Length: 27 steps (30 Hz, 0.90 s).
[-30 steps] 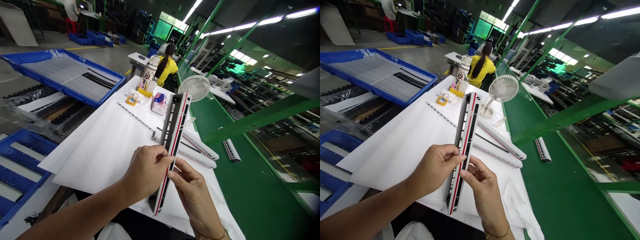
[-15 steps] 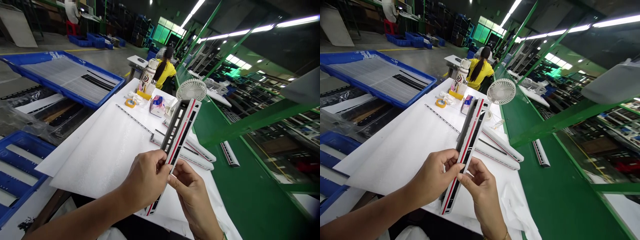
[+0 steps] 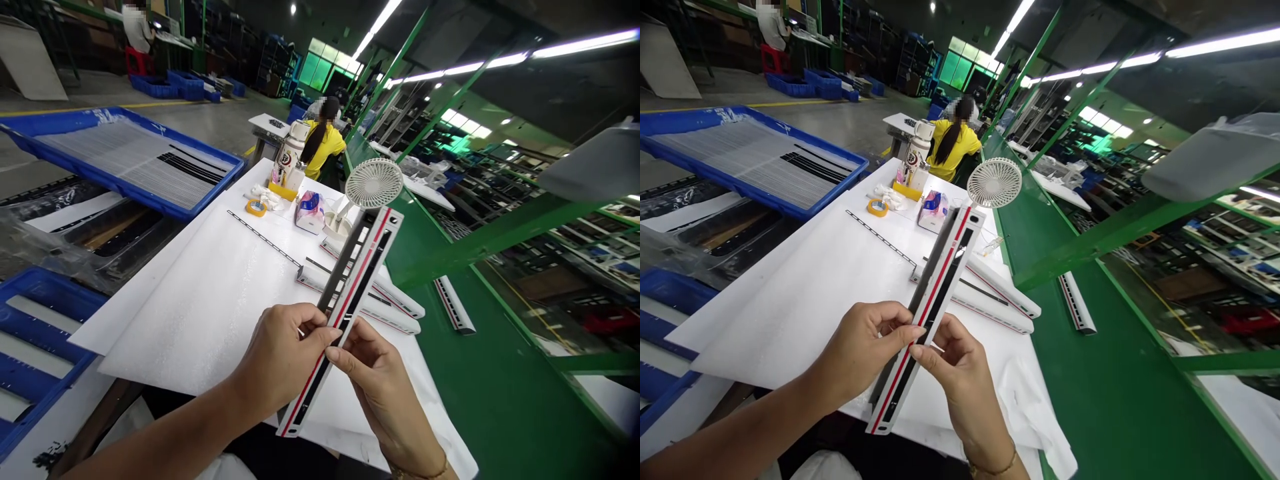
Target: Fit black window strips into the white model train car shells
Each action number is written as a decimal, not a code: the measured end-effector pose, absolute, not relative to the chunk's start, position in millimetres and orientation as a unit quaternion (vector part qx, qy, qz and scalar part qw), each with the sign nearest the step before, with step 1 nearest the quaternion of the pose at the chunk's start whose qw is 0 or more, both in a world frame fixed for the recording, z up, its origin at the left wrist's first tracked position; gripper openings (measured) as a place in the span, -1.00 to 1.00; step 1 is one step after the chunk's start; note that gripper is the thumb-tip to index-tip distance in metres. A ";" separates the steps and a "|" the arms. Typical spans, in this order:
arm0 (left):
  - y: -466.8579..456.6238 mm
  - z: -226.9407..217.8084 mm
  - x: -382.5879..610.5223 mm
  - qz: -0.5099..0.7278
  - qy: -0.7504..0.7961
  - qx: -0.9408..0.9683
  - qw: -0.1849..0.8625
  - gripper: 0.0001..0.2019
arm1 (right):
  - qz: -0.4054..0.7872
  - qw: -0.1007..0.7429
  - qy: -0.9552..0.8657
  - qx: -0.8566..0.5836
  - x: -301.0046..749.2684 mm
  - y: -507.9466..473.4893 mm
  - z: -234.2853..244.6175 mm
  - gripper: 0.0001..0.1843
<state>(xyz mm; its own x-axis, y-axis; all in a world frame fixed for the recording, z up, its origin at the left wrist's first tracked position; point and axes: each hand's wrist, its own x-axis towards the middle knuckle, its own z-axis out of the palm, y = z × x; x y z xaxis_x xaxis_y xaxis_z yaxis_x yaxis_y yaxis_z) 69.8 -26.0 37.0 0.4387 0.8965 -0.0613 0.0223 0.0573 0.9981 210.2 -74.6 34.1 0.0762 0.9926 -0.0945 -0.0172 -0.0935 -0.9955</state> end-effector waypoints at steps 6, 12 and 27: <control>-22.2 36.1 66.2 0.342 0.359 0.587 0.640 -0.75 | 0.517 0.501 -0.445 -0.532 209.6 -72.3 38.0 -0.71; -15.7 33.2 63.5 0.333 0.304 0.558 0.697 -0.74 | 0.518 0.490 -0.461 -0.528 209.7 -72.8 39.5 -0.65; -29.7 43.8 65.0 0.313 0.415 0.644 0.561 -0.75 | 0.446 0.445 -0.533 -0.564 210.7 -77.1 43.5 -0.75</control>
<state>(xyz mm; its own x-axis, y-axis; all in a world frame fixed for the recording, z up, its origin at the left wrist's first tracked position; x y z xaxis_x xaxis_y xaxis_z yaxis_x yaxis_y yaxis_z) 65.0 -29.7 43.8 0.4604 0.8855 -0.0621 0.1827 -0.0260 0.9828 210.7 -77.1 43.5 0.0337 0.9990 -0.0281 0.2054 -0.0344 -0.9781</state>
